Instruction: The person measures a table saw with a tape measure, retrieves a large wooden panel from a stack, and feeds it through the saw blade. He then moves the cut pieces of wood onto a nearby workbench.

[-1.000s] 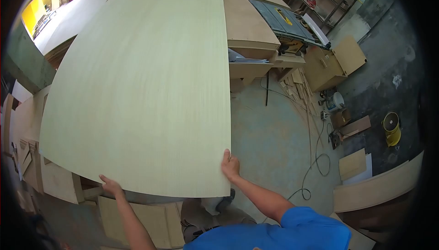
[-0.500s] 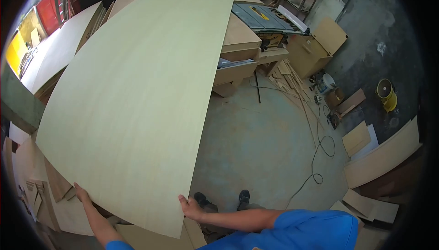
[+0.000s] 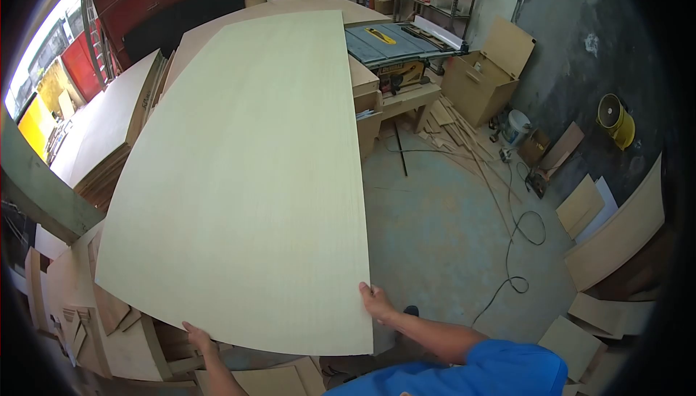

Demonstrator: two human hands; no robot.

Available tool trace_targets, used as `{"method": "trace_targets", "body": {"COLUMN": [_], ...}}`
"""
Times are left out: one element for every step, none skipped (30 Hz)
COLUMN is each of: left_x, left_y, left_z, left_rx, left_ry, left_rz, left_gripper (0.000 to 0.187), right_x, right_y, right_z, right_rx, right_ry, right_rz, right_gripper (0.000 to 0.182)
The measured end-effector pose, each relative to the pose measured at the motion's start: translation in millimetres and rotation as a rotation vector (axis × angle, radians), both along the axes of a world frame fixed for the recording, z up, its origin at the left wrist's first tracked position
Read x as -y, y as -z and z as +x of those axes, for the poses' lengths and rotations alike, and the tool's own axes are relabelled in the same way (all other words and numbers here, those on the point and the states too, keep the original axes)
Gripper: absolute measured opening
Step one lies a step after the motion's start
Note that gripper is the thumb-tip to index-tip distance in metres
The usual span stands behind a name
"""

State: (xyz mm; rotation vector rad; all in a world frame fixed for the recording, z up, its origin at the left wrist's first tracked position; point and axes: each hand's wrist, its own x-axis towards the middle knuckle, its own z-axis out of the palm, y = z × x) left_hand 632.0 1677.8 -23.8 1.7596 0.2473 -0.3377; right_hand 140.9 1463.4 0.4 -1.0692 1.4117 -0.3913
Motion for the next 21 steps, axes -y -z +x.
{"method": "trace_targets", "body": {"left_x": [5.7, 10.2, 13.7, 16.9, 23.5, 26.1, 29.6, 39.7, 48.1, 52.9, 54.2, 62.2, 70.1, 75.0, 77.5, 77.6, 84.2, 90.3, 91.5, 88.0, 83.0], "left_y": [-3.4, -6.8, -4.5, 1.2, 10.6, 13.4, 4.5, -7.3, -19.3, -21.5, -23.3, -41.4, -58.1, -53.3, -53.7, -55.0, -68.1, -78.3, -83.4, -87.6, -93.1], "left_z": [-41.2, -84.0, -125.2, -166.9, -212.1, -259.0, -310.5, -362.2, -411.1, -450.5, -484.9, -520.5, -548.5, -565.0, -575.7, -578.4, -576.8, -572.1, -559.6, -536.9, -510.2], "left_rx": [-0.004, -0.011, -0.048, -0.09, -0.115, -0.14, -0.214, -0.283, -0.325, -0.454, -0.605, -0.703, -0.8, -0.919, -1.042, -1.098, -1.152, -1.2, -1.069, -0.931, -0.787], "left_ry": [0.023, 0.039, 0.041, 0.044, 0.04, 0.035, 0.073, 0.116, 0.149, 0.167, 0.272, 0.392, 0.512, 0.687, 0.863, 0.968, 1.073, 1.18, 1.325, 1.465, 1.599], "left_rz": [0.031, 0.062, 0.058, 0.057, 0.055, 0.058, -0.022, -0.108, -0.123, -0.151, -0.125, -0.137, -0.148, -0.145, -0.142, -0.069, 0.005, 0.076, 0.05, 0.028, 0.011], "left_gripper": [0.077, 0.077, 0.077, 0.077, 0.077, 0.076, 0.075, 0.074, 0.074, 0.072, 0.071, 0.07, 0.07, 0.068, 0.067, 0.065, 0.063, 0.061, 0.058, 0.055, 0.052], "right_x": [8.8, 20.6, 34.0, 49.3, 66.3, 81.5, 98.8, 120.6, 144.4, 166.0, 179.8, 188.5, 199.4, 207.5, 207.4, 204.5, 198.1, 184.3, 166.8, 149.8, 127.9], "right_y": [8.6, 21.1, 22.9, 19.5, 6.7, -8.2, -10.5, -6.5, 11.8, 16.9, -13.4, -48.4, -48.6, -48.1, -49.9, -52.1, -55.9, -57.2, -55.0, -42.7, -23.7], "right_z": [-31.6, -64.5, -101.6, -140.1, -179.8, -218.8, -259.0, -299.6, -341.5, -380.7, -406.3, -425.3, -450.4, -473.3, -488.5, -502.9, -508.9, -511.7, -513.3, -515.5, -518.5], "right_rx": [0.071, 0.139, 0.108, 0.072, 0.001, -0.069, -0.136, -0.2, -0.372, -0.499, -0.563, -0.627, -0.723, -0.82, -0.855, -0.894, -0.932, -1.026, -1.118, -1.053, -0.979], "right_ry": [0.077, 0.149, 0.156, 0.164, 0.134, 0.102, 0.093, 0.088, 0.058, 0.038, 0.06, 0.081, 0.07, 0.06, 0.071, 0.079, 0.086, 0.156, 0.229, 0.45, 0.67], "right_rz": [-0.05, -0.1, -0.112, -0.122, -0.18, -0.234, -0.208, -0.189, -0.28, -0.299, -0.236, -0.176, -0.241, -0.304, -0.303, -0.304, -0.307, -0.373, -0.444, -0.504, -0.554], "right_gripper": [0.053, 0.053, 0.055, 0.057, 0.059, 0.061, 0.064, 0.066, 0.068, 0.071, 0.071, 0.072, 0.071, 0.07, 0.069, 0.069, 0.07, 0.068, 0.067, 0.066, 0.065]}}
